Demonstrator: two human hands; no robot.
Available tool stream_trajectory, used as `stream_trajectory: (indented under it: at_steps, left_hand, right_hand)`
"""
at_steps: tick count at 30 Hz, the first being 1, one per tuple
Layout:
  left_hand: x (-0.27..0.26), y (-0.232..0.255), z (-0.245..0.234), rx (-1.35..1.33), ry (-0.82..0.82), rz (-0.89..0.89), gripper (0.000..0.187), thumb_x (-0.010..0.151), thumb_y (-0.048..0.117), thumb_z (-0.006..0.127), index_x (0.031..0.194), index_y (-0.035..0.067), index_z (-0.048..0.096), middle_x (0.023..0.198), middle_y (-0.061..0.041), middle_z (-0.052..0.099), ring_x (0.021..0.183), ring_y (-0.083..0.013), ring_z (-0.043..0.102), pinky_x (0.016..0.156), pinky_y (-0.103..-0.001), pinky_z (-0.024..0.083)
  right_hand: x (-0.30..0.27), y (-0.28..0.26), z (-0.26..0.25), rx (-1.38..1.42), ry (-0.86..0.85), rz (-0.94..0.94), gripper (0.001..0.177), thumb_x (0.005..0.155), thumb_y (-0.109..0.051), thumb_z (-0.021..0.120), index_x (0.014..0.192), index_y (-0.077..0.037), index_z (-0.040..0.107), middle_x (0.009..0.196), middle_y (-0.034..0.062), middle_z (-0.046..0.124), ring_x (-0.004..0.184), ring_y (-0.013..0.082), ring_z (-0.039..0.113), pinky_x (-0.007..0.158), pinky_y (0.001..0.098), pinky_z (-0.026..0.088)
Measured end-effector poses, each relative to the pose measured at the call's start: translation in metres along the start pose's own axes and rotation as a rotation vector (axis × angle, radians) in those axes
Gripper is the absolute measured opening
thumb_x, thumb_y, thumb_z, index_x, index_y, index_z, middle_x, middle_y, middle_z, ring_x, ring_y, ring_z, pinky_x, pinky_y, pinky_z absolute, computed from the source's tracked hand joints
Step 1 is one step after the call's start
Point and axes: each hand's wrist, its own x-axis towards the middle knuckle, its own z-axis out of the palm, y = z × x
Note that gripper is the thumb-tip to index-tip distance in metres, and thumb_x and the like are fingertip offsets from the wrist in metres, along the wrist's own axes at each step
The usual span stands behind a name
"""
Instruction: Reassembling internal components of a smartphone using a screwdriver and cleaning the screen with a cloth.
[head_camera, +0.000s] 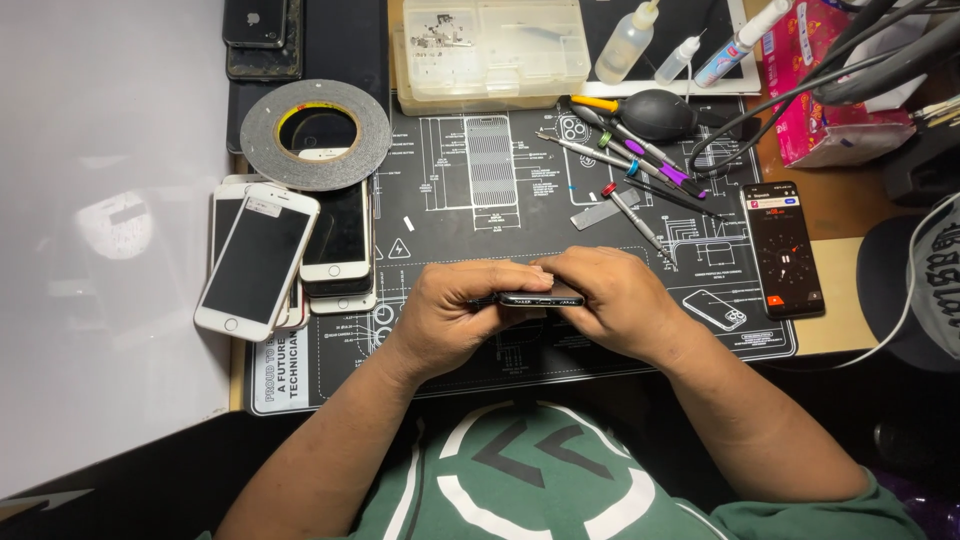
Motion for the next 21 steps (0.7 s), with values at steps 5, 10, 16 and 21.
stream_trajectory:
  at_steps: [5, 10, 16, 21]
  left_hand:
    - [-0.005, 0.01, -0.004, 0.067, -0.046, 0.001, 0.021, 0.084, 0.011, 0.083, 0.105, 0.011, 0.08, 0.106, -0.011, 0.08, 0.113, -0.0318, 0.073, 0.107, -0.05, 0.048]
    - [-0.008, 0.007, -0.009, 0.113, -0.079, 0.02, 0.023, 0.083, 0.009, 0.083, 0.106, 0.011, 0.079, 0.11, -0.012, 0.08, 0.12, -0.034, 0.07, 0.115, -0.054, 0.039]
    - [-0.008, -0.001, -0.01, 0.113, -0.039, -0.009, 0.024, 0.084, 0.009, 0.082, 0.107, 0.011, 0.079, 0.109, -0.011, 0.08, 0.12, -0.033, 0.069, 0.115, -0.053, 0.04]
    - [-0.004, -0.002, -0.002, 0.078, 0.044, 0.033, 0.02, 0.086, 0.012, 0.081, 0.106, 0.012, 0.079, 0.106, -0.008, 0.08, 0.114, -0.0283, 0.073, 0.108, -0.044, 0.05]
  right_hand:
    - [-0.003, -0.008, -0.003, 0.0, 0.07, -0.077, 0.027, 0.093, -0.022, 0.066, 0.117, -0.012, 0.073, 0.084, 0.0058, 0.069, 0.079, 0.0283, 0.071, 0.073, 0.0385, 0.055]
    - [-0.002, 0.003, 0.003, -0.024, 0.163, -0.129, 0.025, 0.093, -0.021, 0.07, 0.116, -0.011, 0.076, 0.087, 0.0035, 0.07, 0.081, 0.0231, 0.071, 0.074, 0.0343, 0.055]
    - [0.003, -0.003, 0.003, -0.005, 0.163, -0.081, 0.018, 0.097, -0.02, 0.069, 0.11, -0.01, 0.076, 0.083, 0.0047, 0.07, 0.08, 0.0249, 0.071, 0.072, 0.0346, 0.056]
    - [0.007, -0.005, -0.001, 0.053, 0.146, -0.078, 0.019, 0.097, -0.016, 0.065, 0.112, -0.008, 0.075, 0.08, 0.0085, 0.069, 0.076, 0.0292, 0.07, 0.068, 0.0392, 0.056]
